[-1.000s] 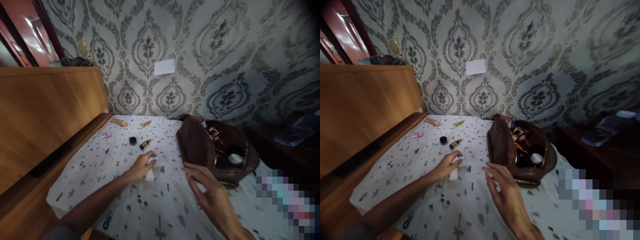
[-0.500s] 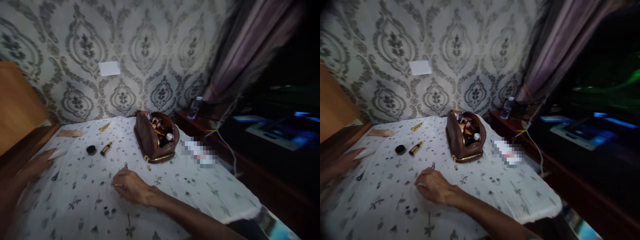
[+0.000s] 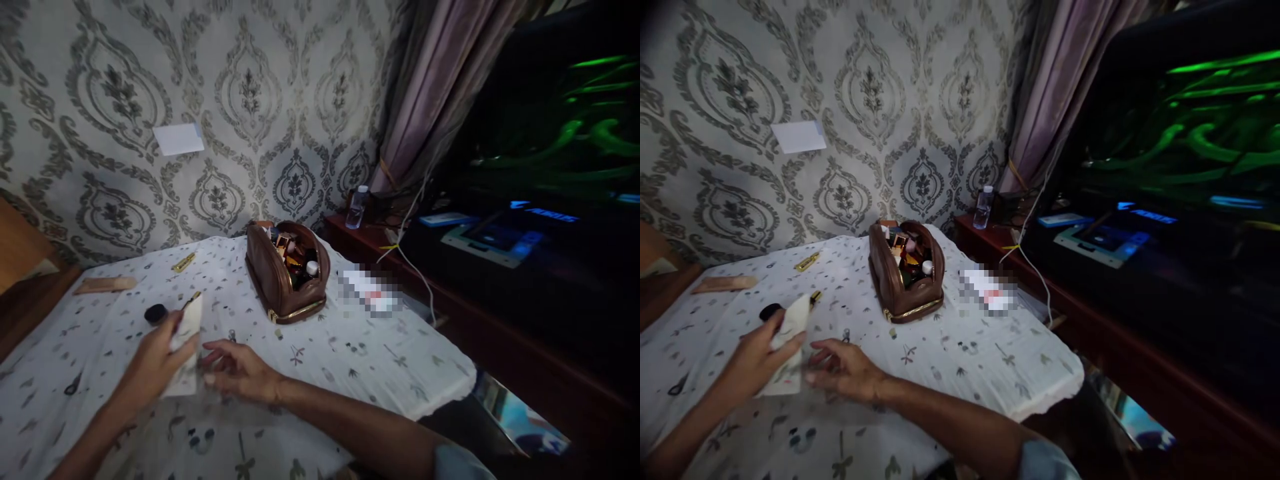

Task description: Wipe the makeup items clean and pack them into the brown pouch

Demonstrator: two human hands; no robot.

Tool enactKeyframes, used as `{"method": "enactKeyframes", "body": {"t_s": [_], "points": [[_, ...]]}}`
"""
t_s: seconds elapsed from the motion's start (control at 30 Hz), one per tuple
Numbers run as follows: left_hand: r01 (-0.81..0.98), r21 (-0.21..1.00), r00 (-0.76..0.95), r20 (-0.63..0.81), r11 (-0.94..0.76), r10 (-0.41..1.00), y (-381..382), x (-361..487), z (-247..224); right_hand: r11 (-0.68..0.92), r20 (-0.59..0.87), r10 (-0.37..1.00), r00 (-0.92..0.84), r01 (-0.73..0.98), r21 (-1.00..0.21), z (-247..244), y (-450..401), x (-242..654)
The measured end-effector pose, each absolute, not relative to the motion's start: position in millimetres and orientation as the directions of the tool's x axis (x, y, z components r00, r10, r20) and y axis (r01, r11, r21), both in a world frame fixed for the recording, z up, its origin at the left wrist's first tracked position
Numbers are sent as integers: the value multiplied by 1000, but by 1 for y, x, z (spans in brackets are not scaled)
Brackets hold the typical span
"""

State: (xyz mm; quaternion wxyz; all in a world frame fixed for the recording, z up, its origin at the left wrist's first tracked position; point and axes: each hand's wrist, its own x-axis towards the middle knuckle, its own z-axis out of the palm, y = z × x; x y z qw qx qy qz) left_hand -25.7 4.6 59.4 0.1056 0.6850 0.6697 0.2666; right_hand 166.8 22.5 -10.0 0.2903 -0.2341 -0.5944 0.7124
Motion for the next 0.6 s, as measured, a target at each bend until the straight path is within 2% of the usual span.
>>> {"method": "enactKeyframes", "body": {"t_s": [0.13, 0.27, 0.4, 0.6], "points": [[859, 474, 47, 304, -194, 951, 12, 20, 57, -118, 62, 707, -705, -203, -972, -8, 25, 171], [870, 459, 37, 301, -179, 953, 15, 29, 55, -107, 57, 774, -630, -219, -970, -7, 33, 174], [770, 616, 18, 237, -165, 971, 12, 27, 51, -201, 11, 752, -659, -245, -948, -6, 37, 173], [445, 895, -107, 57, -3, 993, 15, 20, 34, -249, -31, 728, -685, -222, -943, -3, 37, 173]]}}
